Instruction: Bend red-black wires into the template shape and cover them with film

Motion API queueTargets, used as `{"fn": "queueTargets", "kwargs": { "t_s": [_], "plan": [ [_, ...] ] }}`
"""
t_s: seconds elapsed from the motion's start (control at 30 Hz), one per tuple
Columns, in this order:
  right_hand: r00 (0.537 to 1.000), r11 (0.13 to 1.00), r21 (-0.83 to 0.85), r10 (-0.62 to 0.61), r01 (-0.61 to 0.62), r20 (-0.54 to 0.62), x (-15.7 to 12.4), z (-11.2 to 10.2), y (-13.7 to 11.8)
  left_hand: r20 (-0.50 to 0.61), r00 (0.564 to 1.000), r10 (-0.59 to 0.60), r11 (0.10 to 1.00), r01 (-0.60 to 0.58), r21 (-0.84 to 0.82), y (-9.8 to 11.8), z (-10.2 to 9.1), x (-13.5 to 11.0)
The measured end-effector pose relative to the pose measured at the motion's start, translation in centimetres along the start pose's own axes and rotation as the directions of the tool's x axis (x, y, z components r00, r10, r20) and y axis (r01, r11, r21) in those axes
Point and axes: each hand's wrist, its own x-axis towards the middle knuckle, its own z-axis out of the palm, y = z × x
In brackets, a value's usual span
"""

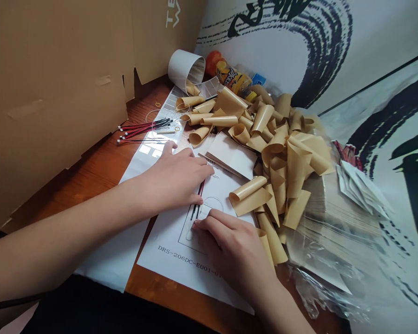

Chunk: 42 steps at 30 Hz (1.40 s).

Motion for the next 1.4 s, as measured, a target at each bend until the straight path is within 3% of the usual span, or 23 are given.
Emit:
{"fn": "queueTargets", "kwargs": {
  "t_s": [0.27,0.47,0.57,0.63,0.73,0.8,1.0,1.4],
  "plan": [
    [0.995,1.0,-0.009,0.026,-0.025,0.098,0.0,-1.1,-0.7,-0.012,1.0,-0.002,1.0,0.002,0.002,0.0,0.1,0.0],
    [0.994,0.992,-0.127,0.003,0.011,0.109,-0.5,-1.7,-1.5,0.061,0.998,-0.024,1.0,0.024,0.004,0.4,-0.5,-0.1],
    [0.993,0.995,-0.097,0.008,0.004,0.118,-0.4,-1.9,-1.3,0.093,0.996,-0.018,1.0,0.017,0.012,0.5,-0.7,-0.1],
    [0.996,0.998,-0.045,0.045,-0.041,0.072,-0.1,-2.0,-0.8,0.117,0.993,-0.021,1.0,0.019,0.019,0.5,-0.7,-0.2],
    [0.98,0.986,-0.026,0.161,-0.165,-0.115,0.4,-1.7,0.7,0.141,0.99,-0.032,0.999,0.029,0.024,0.6,-0.7,-0.4],
    [0.975,0.984,-0.04,0.165,-0.173,-0.148,0.7,-1.4,1.8,0.146,0.989,-0.028,0.999,0.025,0.025,0.7,-0.7,-0.6],
    [0.989,0.995,0.013,0.101,-0.1,-0.106,0.9,-1.1,2.5,0.142,0.99,-0.027,0.998,0.019,0.062,1.2,-0.4,-0.8],
    [0.99,0.977,0.174,0.133,-0.123,-0.047,1.4,-1.1,2.0,0.153,0.987,-0.038,0.998,0.031,0.049,1.3,-0.3,-0.7]
  ]
}}
